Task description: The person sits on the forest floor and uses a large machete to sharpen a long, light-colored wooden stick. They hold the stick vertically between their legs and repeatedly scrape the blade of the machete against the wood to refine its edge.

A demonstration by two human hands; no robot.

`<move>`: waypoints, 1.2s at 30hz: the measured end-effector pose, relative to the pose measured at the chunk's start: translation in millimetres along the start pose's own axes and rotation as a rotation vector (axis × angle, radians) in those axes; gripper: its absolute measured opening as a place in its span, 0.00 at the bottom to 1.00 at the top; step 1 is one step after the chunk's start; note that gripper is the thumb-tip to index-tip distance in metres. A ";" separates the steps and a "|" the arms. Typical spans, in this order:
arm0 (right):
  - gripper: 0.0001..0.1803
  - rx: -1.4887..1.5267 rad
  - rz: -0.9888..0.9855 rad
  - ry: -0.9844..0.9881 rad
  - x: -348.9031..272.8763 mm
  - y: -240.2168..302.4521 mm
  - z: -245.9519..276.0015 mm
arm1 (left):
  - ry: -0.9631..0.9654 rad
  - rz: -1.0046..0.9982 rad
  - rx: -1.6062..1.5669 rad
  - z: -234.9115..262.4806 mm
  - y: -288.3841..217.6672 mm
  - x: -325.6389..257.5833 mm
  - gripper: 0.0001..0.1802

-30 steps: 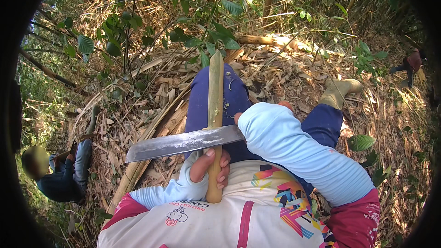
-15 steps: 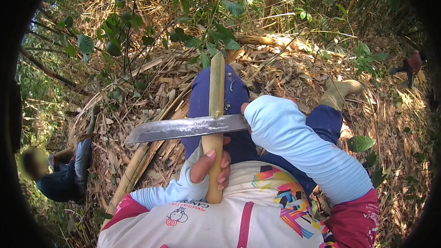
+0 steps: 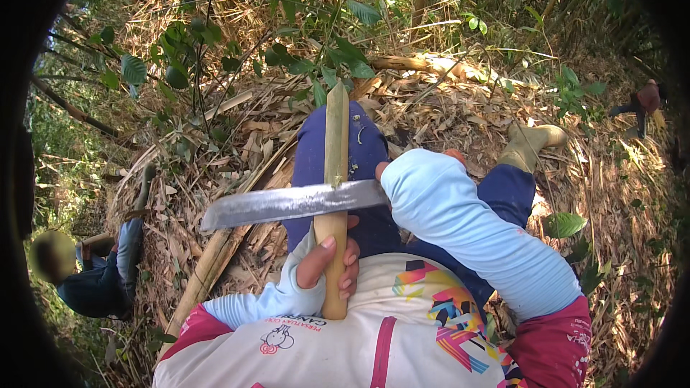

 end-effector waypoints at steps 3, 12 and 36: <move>0.20 0.012 -0.045 0.095 6.4 -2.5 -4.8 | -0.008 -0.003 -0.003 -4.3 -3.6 -0.2 0.28; 0.14 -0.012 0.058 0.071 -4.4 7.5 -1.7 | 0.026 0.027 -0.001 -2.4 -4.1 -0.5 0.21; 0.19 0.056 0.009 0.277 -3.1 24.9 16.8 | -0.059 0.030 0.137 -0.2 0.0 0.5 0.22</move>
Point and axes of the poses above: each hand's wrist, its own x-axis towards the middle knuckle, its own z-axis out of the back of the hand, y = z × x, the point moved 1 cm from there along x, towards the middle knuckle, and after that the axes turned 8 degrees about -y, right-handed, at the moved point
